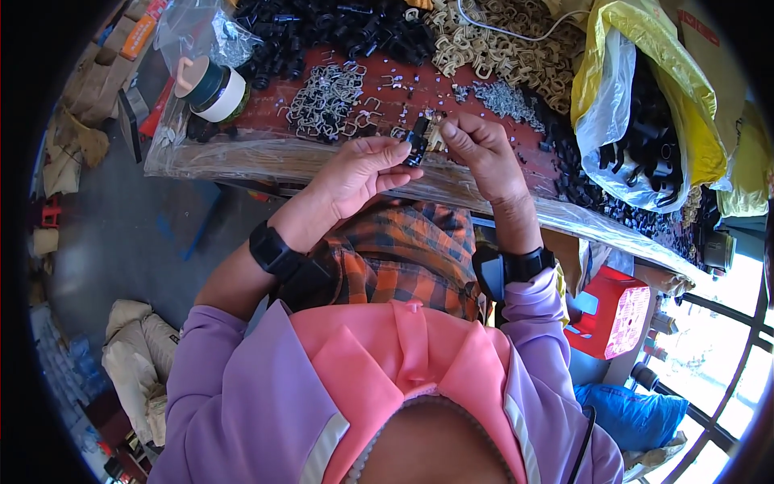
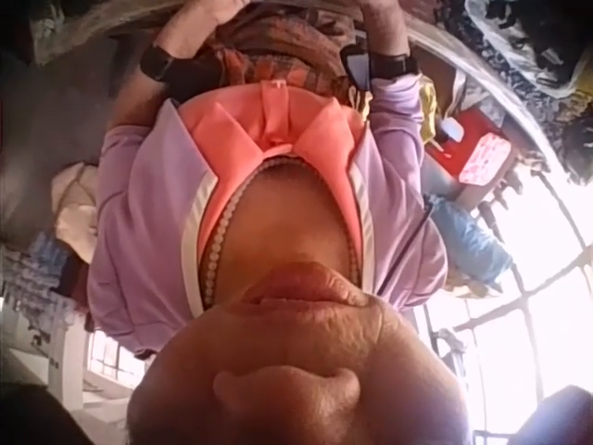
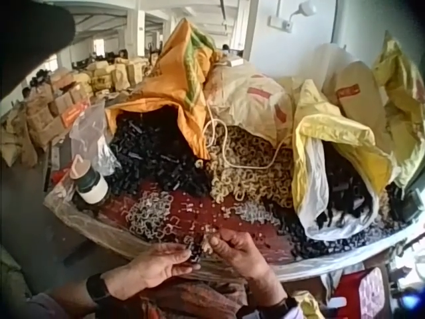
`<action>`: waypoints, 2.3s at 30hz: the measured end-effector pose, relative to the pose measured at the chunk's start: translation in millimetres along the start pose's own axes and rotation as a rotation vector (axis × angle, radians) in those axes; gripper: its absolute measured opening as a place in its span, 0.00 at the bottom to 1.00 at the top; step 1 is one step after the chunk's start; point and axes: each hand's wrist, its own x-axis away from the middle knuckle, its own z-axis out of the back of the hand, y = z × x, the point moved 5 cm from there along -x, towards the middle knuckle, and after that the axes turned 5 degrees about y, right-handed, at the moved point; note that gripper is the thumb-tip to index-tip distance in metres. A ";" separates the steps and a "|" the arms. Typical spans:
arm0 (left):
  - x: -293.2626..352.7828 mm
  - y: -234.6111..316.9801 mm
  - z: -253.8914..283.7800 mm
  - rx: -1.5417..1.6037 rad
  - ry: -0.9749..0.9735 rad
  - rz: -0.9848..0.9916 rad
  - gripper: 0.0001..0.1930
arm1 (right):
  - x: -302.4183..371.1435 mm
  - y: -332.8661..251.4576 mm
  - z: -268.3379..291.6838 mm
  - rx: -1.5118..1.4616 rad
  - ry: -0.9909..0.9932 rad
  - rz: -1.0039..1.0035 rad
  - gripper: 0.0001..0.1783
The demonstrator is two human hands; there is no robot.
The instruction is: The person picks up a small black component and a beige clip, fits the clip into the component, and then slides the assembly into a larger black plastic housing. This process is repeated with additional parts retrieved from the table.
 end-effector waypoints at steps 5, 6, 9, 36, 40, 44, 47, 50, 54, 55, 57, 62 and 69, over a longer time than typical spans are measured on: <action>1.1 0.2 0.0 0.008 -0.047 0.005 0.08 | 2.0 -1.6 -7.0 -0.055 0.015 -0.046 0.11; 1.7 -0.2 0.6 0.010 -0.046 0.008 0.08 | 2.4 -1.9 -11.1 -0.028 0.011 -0.005 0.10; 0.5 0.8 -1.5 0.016 -0.033 0.017 0.08 | 2.0 -1.6 -19.5 0.023 0.005 0.073 0.09; 2.1 6.0 -7.2 0.026 -0.011 0.045 0.07 | 4.0 11.6 -18.5 0.001 0.234 0.050 0.07; 0.2 4.4 -13.1 -0.043 -0.030 0.051 0.07 | 6.8 16.1 -18.8 0.048 0.176 0.108 0.08; 1.5 6.2 -6.9 -0.128 -0.027 0.046 0.08 | 13.6 0.8 11.4 0.407 0.144 0.193 0.07; 2.7 6.3 -6.9 -0.153 -0.040 0.042 0.09 | 25.3 -5.5 68.6 1.101 0.461 0.290 0.07; 1.7 5.6 -8.5 -0.143 -0.056 0.043 0.09 | 38.2 8.8 116.7 1.302 0.559 0.256 0.06; 1.6 5.5 -9.4 -0.145 -0.037 0.029 0.08 | 38.1 20.0 131.8 1.384 0.557 0.212 0.07; 1.9 5.6 -9.1 -0.149 -0.025 0.024 0.08 | 37.3 21.5 133.1 1.397 0.545 0.191 0.07; 1.9 5.1 -8.2 -0.142 -0.025 0.020 0.08 | 35.3 22.9 135.4 1.417 0.562 0.206 0.07; 1.6 5.4 -8.8 -0.130 -0.016 0.011 0.09 | 39.3 24.1 146.0 0.969 0.603 0.097 0.06; 2.1 3.7 -8.1 -0.154 0.012 -0.004 0.09 | 50.1 31.9 95.4 -0.352 0.479 -0.073 0.06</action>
